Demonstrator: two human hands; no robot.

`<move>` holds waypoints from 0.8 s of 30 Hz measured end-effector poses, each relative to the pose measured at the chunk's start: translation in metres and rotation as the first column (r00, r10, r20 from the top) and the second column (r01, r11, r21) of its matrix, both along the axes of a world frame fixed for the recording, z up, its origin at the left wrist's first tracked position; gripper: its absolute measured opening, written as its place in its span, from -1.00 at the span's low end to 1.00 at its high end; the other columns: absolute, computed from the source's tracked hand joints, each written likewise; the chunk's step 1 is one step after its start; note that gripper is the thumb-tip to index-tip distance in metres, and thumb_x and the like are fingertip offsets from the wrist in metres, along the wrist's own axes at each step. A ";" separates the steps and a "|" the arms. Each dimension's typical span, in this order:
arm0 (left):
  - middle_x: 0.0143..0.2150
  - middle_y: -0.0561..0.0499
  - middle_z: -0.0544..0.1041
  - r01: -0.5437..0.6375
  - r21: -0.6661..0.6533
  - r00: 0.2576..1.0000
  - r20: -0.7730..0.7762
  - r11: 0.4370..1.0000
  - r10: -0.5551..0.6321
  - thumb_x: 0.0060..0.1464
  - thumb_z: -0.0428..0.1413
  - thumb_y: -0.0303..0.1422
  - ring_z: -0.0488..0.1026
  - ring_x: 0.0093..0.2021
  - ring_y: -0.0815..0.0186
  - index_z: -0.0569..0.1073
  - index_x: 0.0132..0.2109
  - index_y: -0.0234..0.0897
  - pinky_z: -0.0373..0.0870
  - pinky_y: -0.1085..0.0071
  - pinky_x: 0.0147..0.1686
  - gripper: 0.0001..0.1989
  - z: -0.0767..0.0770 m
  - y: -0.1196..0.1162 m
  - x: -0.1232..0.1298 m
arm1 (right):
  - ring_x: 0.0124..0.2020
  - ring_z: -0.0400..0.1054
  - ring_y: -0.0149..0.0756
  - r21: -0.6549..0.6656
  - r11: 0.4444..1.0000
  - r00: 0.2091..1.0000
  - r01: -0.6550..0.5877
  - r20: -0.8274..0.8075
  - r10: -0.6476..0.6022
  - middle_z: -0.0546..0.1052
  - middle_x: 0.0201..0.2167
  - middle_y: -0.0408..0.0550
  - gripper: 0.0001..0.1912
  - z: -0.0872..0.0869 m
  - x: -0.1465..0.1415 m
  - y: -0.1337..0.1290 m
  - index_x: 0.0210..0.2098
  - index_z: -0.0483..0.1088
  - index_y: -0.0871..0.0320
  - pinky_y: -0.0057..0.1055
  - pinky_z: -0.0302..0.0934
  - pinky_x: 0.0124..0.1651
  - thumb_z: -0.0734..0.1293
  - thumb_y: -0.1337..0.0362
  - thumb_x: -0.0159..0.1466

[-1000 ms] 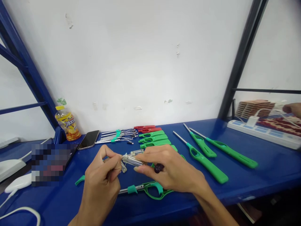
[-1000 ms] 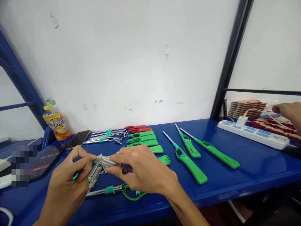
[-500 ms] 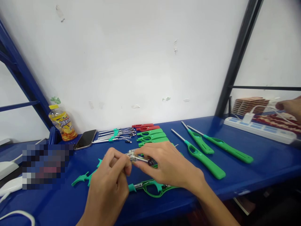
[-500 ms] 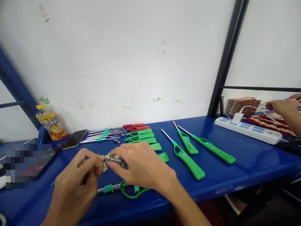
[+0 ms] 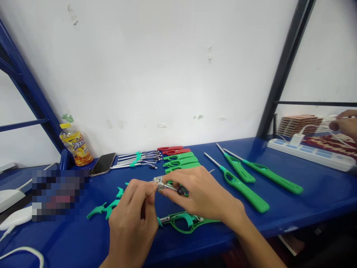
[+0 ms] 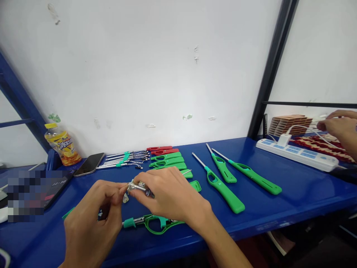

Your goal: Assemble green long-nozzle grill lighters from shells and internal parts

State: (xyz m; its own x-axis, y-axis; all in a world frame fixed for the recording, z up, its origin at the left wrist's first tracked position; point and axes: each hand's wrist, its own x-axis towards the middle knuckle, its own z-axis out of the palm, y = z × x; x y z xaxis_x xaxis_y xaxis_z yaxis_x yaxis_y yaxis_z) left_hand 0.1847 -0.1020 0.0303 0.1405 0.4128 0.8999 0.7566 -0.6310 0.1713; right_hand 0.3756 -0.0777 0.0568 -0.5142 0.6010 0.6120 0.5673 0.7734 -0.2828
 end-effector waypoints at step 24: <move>-0.53 0.24 0.33 -0.075 -0.053 0.987 0.140 0.996 0.082 0.34 0.17 -0.45 0.39 -0.66 0.44 0.13 -0.36 -0.10 0.33 0.51 -0.58 -0.62 -0.009 -0.015 0.014 | -0.54 0.41 -0.40 0.118 0.992 0.997 0.035 -0.073 -0.027 0.69 -0.41 -0.16 -0.74 -0.001 0.000 0.002 -0.07 0.63 0.13 -0.40 0.07 -0.43 0.31 0.16 0.54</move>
State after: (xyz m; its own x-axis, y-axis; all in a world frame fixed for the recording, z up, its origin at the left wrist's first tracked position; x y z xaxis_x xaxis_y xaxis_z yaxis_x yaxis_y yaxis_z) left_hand 0.1989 -0.1175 0.0209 -0.0215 0.4600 0.8877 0.7692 -0.5595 0.3086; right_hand 0.3754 -0.0753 0.0555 -0.4491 0.5362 0.7147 0.5732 0.7865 -0.2299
